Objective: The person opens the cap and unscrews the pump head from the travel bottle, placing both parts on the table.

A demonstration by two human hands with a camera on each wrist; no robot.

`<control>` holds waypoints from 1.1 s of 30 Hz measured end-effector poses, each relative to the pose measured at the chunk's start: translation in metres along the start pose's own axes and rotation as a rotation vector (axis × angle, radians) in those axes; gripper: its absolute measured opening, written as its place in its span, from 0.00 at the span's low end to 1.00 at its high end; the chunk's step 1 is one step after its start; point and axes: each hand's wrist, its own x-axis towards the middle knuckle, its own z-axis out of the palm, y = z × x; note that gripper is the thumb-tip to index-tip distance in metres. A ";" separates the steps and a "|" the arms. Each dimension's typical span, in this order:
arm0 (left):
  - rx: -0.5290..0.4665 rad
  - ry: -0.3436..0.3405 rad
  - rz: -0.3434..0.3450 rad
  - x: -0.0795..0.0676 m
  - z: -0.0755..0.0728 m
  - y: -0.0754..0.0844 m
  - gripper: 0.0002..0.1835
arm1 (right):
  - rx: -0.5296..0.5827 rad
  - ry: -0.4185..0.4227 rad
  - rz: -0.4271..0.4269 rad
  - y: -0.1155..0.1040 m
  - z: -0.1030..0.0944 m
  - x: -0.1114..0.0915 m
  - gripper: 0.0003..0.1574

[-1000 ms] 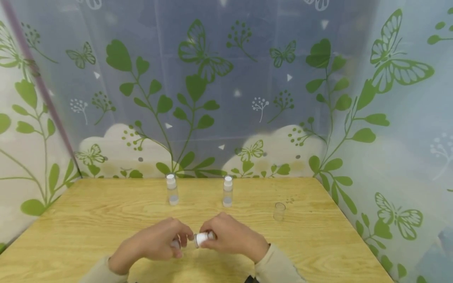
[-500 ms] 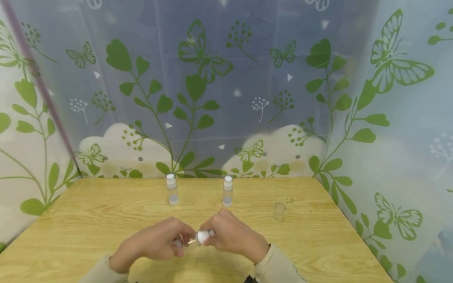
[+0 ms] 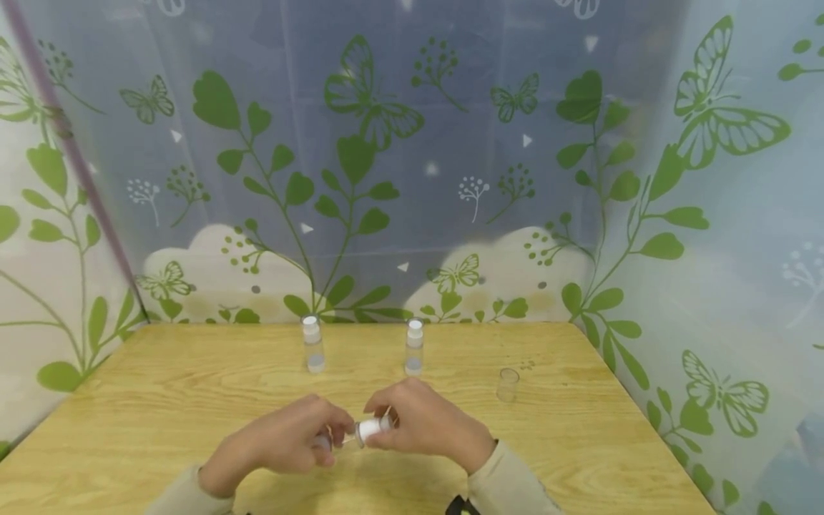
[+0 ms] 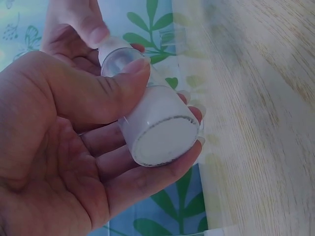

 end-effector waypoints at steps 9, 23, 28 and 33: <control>0.010 -0.010 -0.015 -0.001 0.001 0.001 0.24 | 0.050 -0.021 -0.037 0.010 0.005 0.003 0.16; 0.012 -0.012 -0.011 0.000 0.001 0.000 0.24 | 0.095 -0.012 -0.005 0.008 0.007 0.004 0.09; 0.007 -0.008 -0.014 0.000 0.000 0.000 0.24 | 0.085 0.009 -0.007 0.008 0.008 0.005 0.06; 0.009 -0.005 -0.018 0.000 0.001 -0.001 0.24 | 0.110 0.022 0.005 0.008 0.008 0.005 0.04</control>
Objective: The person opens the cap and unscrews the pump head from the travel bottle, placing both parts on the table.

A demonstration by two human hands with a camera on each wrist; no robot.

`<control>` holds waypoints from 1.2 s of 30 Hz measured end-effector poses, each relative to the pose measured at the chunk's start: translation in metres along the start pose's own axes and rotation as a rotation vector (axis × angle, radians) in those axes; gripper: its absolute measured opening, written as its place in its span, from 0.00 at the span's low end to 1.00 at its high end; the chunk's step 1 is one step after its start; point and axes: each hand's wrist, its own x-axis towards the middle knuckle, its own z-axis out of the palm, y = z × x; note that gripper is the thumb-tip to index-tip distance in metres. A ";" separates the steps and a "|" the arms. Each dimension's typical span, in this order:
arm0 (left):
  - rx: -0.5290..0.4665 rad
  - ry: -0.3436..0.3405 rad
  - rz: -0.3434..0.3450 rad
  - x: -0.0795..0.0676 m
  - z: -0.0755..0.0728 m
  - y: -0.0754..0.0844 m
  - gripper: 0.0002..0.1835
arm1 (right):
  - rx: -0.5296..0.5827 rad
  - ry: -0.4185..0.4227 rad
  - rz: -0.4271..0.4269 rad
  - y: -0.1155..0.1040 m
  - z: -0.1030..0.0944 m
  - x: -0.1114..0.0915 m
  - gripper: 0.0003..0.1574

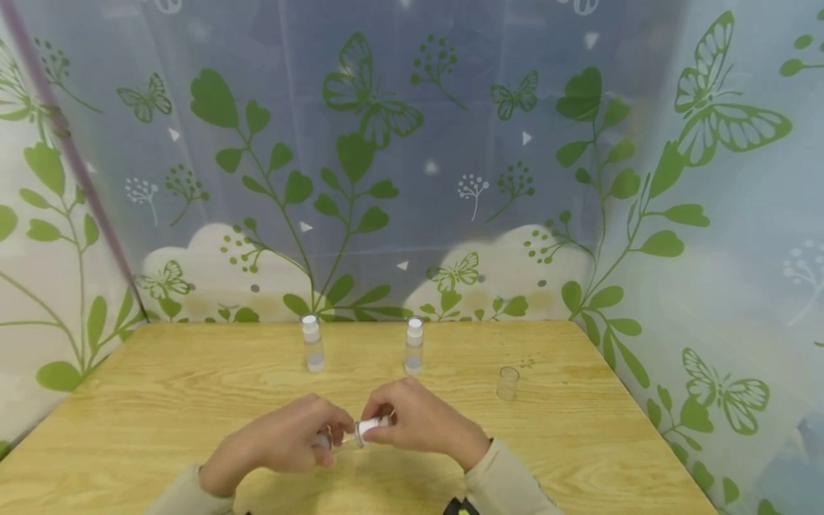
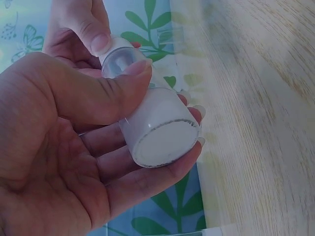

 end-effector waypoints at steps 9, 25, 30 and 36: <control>-0.004 -0.008 -0.018 0.000 0.000 0.000 0.24 | 0.030 0.027 0.011 -0.001 0.001 -0.001 0.05; 0.000 0.011 0.012 -0.001 -0.002 -0.001 0.24 | 0.014 0.061 0.013 0.000 0.002 0.000 0.12; 0.001 0.010 0.017 -0.001 -0.003 -0.002 0.24 | 0.024 0.049 0.028 0.001 0.003 0.001 0.11; 0.010 0.010 0.002 -0.001 -0.003 -0.003 0.23 | 0.051 0.017 0.031 0.004 0.004 0.002 0.11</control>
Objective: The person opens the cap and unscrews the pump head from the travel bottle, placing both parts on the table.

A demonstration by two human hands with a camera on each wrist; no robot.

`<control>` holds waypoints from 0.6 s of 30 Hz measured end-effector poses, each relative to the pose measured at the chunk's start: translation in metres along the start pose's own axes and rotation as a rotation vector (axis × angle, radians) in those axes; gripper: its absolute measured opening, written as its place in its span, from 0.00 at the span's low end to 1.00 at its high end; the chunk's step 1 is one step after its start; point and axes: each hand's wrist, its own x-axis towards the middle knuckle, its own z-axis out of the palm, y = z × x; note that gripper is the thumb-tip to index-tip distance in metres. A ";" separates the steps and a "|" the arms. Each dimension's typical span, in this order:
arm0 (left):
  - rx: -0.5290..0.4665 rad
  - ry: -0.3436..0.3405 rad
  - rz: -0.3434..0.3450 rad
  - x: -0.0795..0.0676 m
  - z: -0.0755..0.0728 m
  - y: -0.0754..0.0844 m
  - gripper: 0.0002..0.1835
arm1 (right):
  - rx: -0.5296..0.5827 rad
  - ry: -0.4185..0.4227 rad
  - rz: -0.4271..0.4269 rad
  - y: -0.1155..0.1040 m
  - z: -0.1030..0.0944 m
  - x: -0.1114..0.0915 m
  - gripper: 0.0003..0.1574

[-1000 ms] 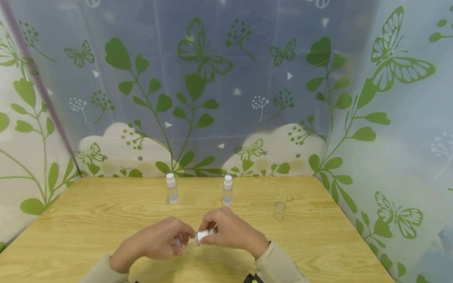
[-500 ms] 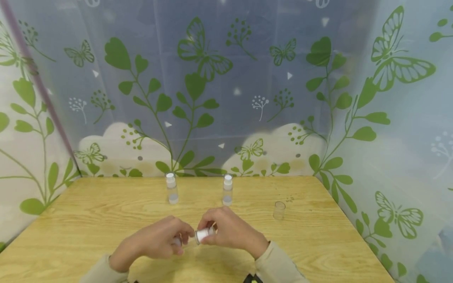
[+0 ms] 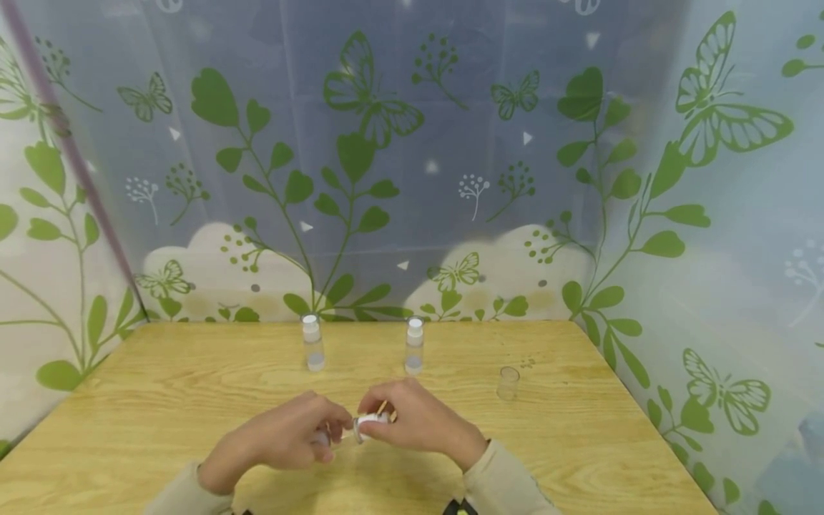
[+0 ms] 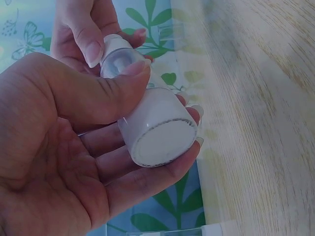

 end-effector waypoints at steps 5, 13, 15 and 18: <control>-0.005 -0.004 -0.003 0.000 0.000 0.001 0.23 | 0.075 -0.034 0.034 -0.001 0.000 0.000 0.12; -0.009 -0.004 0.002 0.000 0.000 0.000 0.23 | 0.021 -0.007 0.023 -0.001 0.001 0.000 0.11; -0.009 -0.005 -0.002 0.000 0.000 0.000 0.23 | 0.013 0.001 0.022 -0.001 0.001 0.000 0.10; -0.014 -0.005 -0.003 0.000 0.000 0.000 0.23 | 0.015 0.008 0.020 -0.001 0.001 0.000 0.10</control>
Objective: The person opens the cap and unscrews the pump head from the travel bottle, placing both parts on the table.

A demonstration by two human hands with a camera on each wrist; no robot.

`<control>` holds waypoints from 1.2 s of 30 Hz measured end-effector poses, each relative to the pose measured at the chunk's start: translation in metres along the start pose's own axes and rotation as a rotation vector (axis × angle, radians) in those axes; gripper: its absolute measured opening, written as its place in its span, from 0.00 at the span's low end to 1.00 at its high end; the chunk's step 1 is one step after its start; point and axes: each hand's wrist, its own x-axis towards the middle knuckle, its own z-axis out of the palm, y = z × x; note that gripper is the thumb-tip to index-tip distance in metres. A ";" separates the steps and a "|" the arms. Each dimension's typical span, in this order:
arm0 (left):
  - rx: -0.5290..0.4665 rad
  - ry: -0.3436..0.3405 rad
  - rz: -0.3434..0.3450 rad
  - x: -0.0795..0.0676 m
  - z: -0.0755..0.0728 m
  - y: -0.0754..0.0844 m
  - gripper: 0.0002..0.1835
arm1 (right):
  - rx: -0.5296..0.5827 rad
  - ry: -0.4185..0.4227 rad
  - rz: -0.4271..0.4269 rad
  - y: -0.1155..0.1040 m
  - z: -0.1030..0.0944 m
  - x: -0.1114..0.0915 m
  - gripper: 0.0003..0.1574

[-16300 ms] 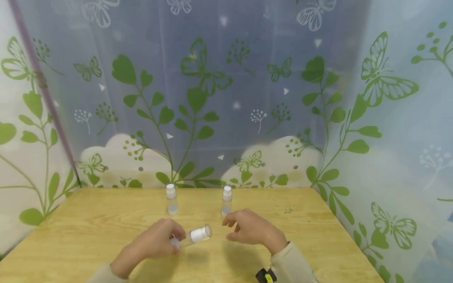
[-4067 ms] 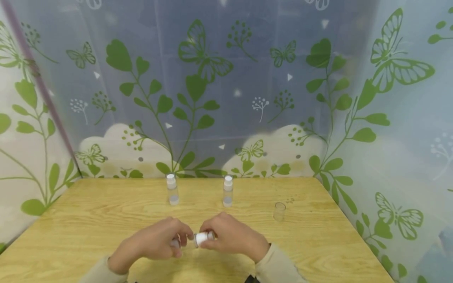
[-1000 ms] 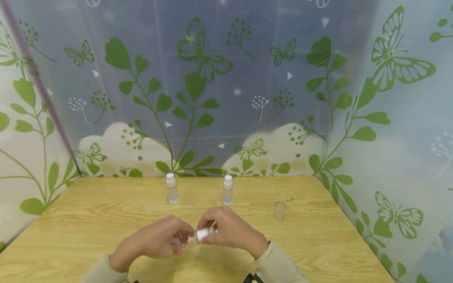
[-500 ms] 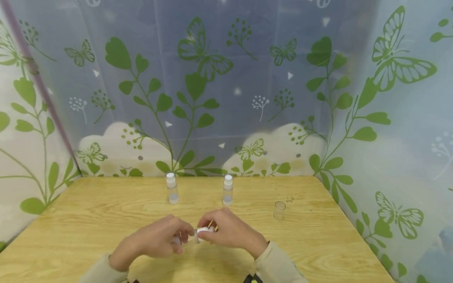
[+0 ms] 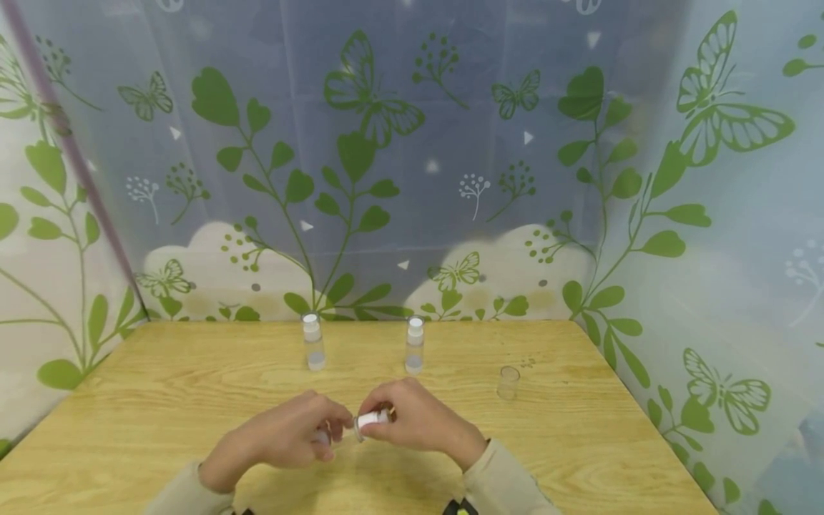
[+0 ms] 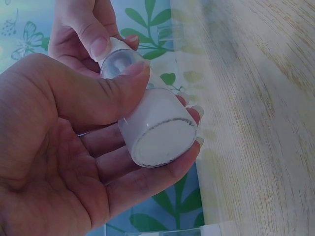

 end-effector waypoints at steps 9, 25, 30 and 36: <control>0.000 0.008 0.002 0.001 -0.001 0.000 0.23 | -0.001 0.009 -0.022 0.000 -0.002 0.000 0.10; 0.010 0.004 0.009 0.003 -0.002 -0.001 0.22 | -0.031 0.058 -0.079 0.000 -0.002 0.001 0.09; 0.000 0.006 0.003 0.001 -0.001 -0.001 0.22 | -0.003 0.051 -0.066 0.000 -0.001 0.001 0.10; -0.013 0.001 -0.002 0.000 -0.001 -0.002 0.23 | 0.014 0.037 -0.046 -0.001 0.000 0.000 0.12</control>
